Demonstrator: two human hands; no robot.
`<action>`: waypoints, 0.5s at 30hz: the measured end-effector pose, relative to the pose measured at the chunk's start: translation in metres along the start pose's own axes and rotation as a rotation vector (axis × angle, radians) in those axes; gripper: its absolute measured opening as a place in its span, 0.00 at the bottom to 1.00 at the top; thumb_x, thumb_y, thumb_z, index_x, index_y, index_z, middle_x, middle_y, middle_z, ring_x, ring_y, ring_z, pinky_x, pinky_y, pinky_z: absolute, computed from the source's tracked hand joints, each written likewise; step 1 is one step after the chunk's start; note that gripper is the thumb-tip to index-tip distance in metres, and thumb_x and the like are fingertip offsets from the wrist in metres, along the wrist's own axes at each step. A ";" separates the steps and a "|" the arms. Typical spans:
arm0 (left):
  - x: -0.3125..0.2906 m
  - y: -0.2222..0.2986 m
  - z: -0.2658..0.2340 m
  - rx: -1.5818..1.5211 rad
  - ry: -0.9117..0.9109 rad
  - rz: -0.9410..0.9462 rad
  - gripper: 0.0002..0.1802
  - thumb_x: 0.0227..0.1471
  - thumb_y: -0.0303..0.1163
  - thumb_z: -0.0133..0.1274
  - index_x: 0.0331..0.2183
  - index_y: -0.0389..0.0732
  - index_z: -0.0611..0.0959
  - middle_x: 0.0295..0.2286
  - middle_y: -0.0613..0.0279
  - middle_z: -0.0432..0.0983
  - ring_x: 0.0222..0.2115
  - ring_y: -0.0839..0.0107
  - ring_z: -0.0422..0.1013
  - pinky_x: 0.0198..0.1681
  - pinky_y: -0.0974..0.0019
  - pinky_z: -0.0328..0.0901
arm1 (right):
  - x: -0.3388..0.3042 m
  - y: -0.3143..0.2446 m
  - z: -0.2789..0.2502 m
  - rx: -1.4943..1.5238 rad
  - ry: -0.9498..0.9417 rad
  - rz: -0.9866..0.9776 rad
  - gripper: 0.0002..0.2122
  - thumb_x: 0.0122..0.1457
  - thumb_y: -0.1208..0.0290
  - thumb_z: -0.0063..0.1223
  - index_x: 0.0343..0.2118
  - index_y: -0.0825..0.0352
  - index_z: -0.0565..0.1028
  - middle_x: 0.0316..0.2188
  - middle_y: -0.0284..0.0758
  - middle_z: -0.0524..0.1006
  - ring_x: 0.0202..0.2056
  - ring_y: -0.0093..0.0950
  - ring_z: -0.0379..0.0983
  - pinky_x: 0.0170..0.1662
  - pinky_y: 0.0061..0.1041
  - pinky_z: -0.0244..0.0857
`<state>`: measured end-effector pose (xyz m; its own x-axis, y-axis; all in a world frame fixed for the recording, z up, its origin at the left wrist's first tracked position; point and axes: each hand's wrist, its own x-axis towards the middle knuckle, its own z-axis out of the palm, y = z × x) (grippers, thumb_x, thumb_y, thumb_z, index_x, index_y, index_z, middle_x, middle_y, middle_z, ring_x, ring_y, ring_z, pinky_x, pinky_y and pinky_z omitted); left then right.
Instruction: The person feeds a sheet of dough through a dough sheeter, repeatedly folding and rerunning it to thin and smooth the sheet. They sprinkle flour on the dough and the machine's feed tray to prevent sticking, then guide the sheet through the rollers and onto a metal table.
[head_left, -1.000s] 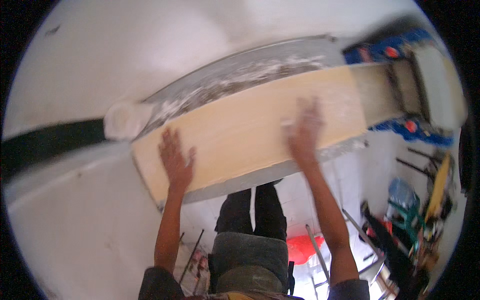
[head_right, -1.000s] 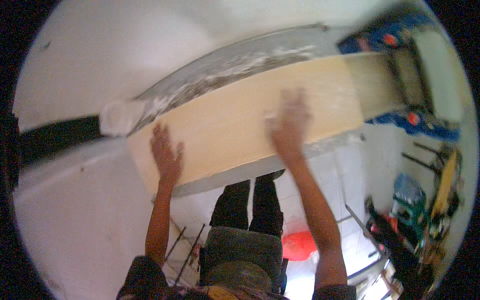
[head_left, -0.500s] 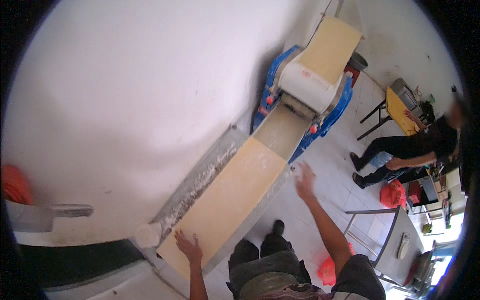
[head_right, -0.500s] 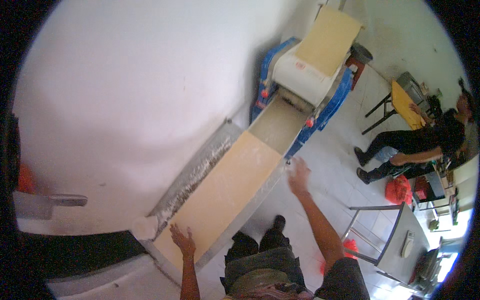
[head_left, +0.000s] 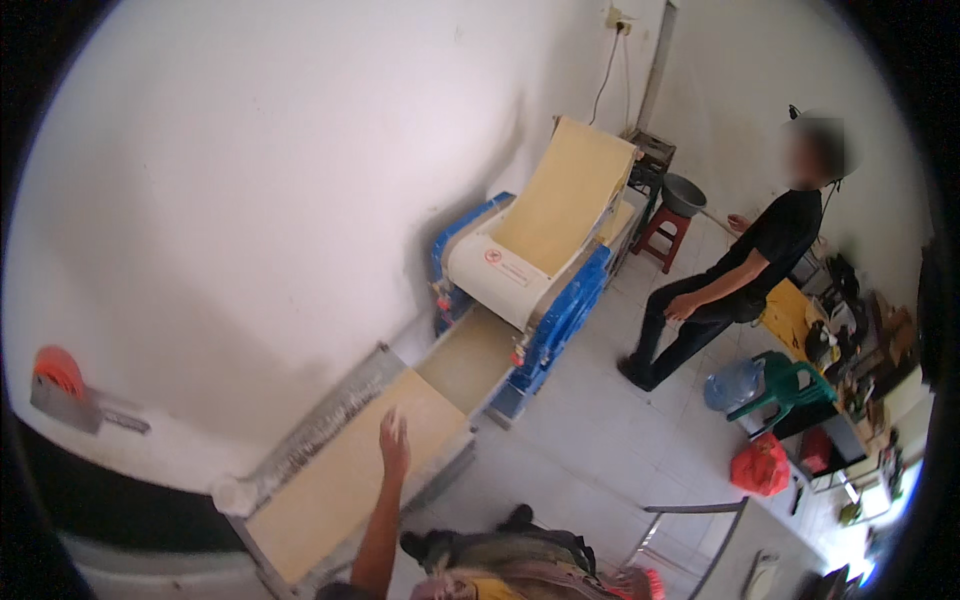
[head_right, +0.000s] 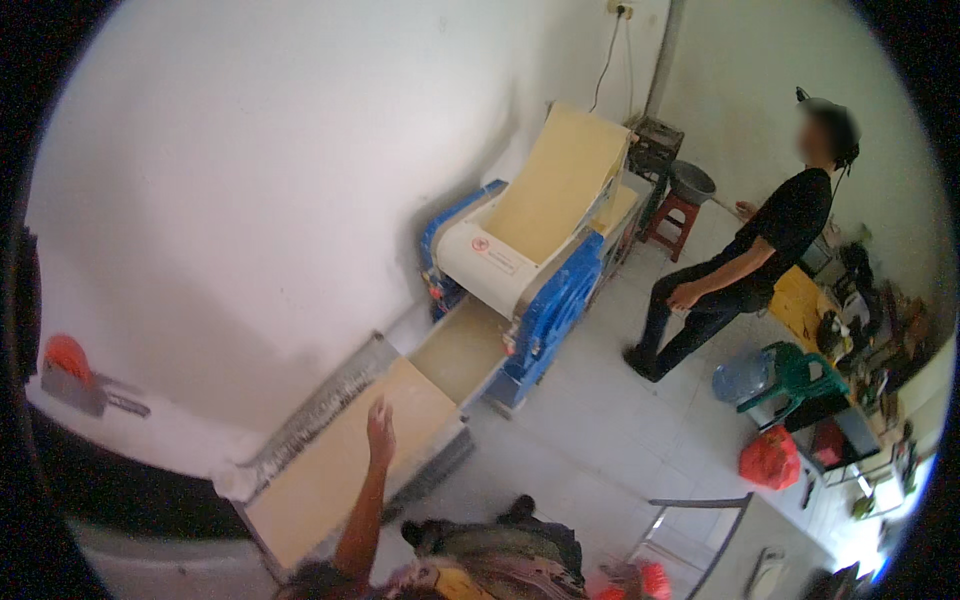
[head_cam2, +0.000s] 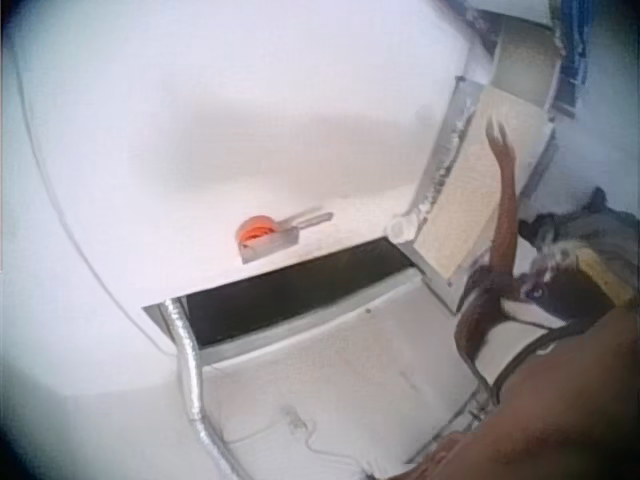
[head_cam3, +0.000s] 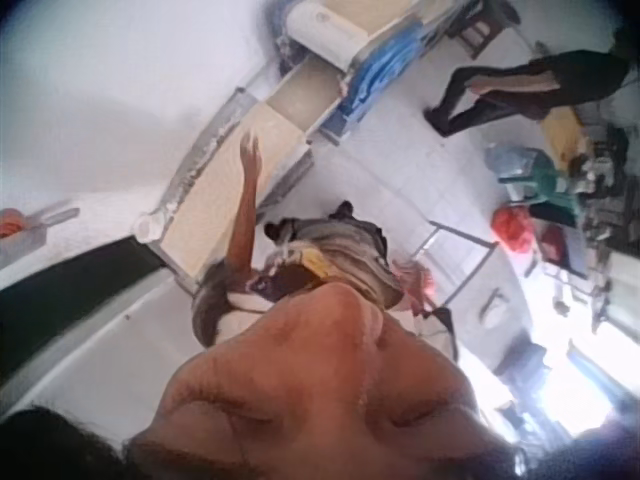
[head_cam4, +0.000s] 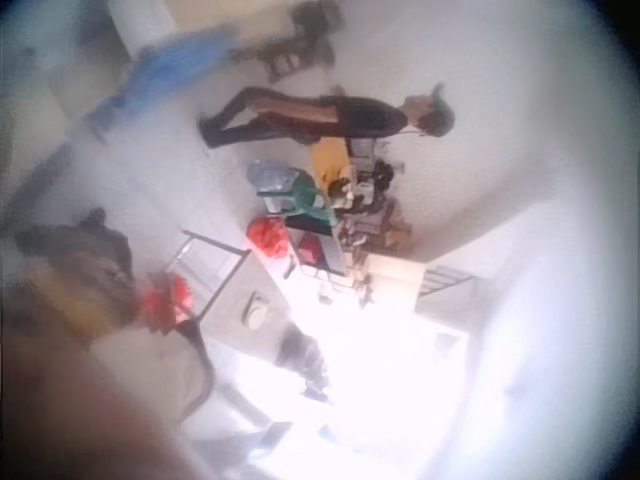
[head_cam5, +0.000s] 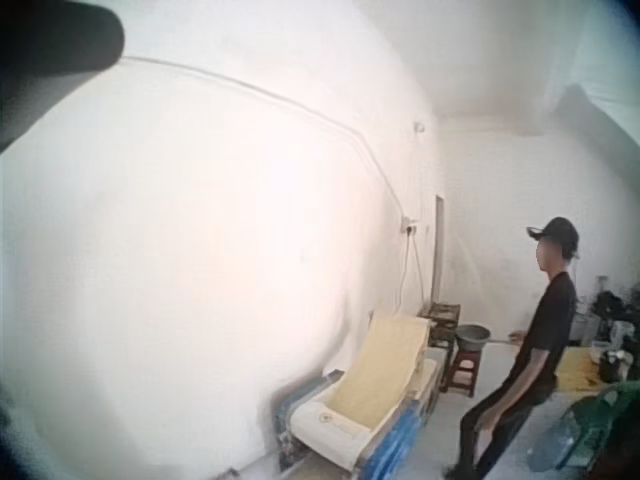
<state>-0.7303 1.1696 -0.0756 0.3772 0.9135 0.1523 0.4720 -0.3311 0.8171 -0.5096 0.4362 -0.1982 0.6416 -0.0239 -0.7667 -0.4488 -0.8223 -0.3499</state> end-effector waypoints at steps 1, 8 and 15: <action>0.026 0.009 0.033 -0.122 0.024 -0.095 0.28 0.68 0.45 0.45 0.58 0.32 0.73 0.55 0.46 0.71 0.59 0.51 0.65 0.64 0.54 0.56 | 0.000 -0.002 -0.012 0.048 -0.015 0.015 0.18 0.65 0.58 0.47 0.48 0.64 0.78 0.42 0.44 0.81 0.44 0.41 0.77 0.47 0.43 0.69; 0.246 0.085 0.148 -0.855 0.120 -0.566 0.28 0.61 0.55 0.50 0.56 0.50 0.73 0.49 0.62 0.72 0.50 0.63 0.68 0.52 0.48 0.64 | 0.057 -0.068 -0.099 0.254 0.011 -0.129 0.19 0.63 0.56 0.50 0.50 0.64 0.76 0.39 0.43 0.82 0.39 0.39 0.80 0.40 0.40 0.72; 0.370 0.153 0.195 -0.543 0.551 -0.887 0.42 0.54 0.60 0.52 0.61 0.42 0.71 0.62 0.49 0.62 0.63 0.50 0.58 0.61 0.44 0.57 | 0.149 -0.184 -0.162 0.276 -0.043 -0.247 0.22 0.65 0.55 0.49 0.56 0.64 0.70 0.37 0.44 0.82 0.35 0.39 0.81 0.34 0.36 0.74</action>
<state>-0.3632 1.4110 -0.0024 -0.3711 0.7964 -0.4775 -0.0558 0.4942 0.8676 -0.2312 0.4921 -0.1608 0.7275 0.1849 -0.6607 -0.4383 -0.6156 -0.6549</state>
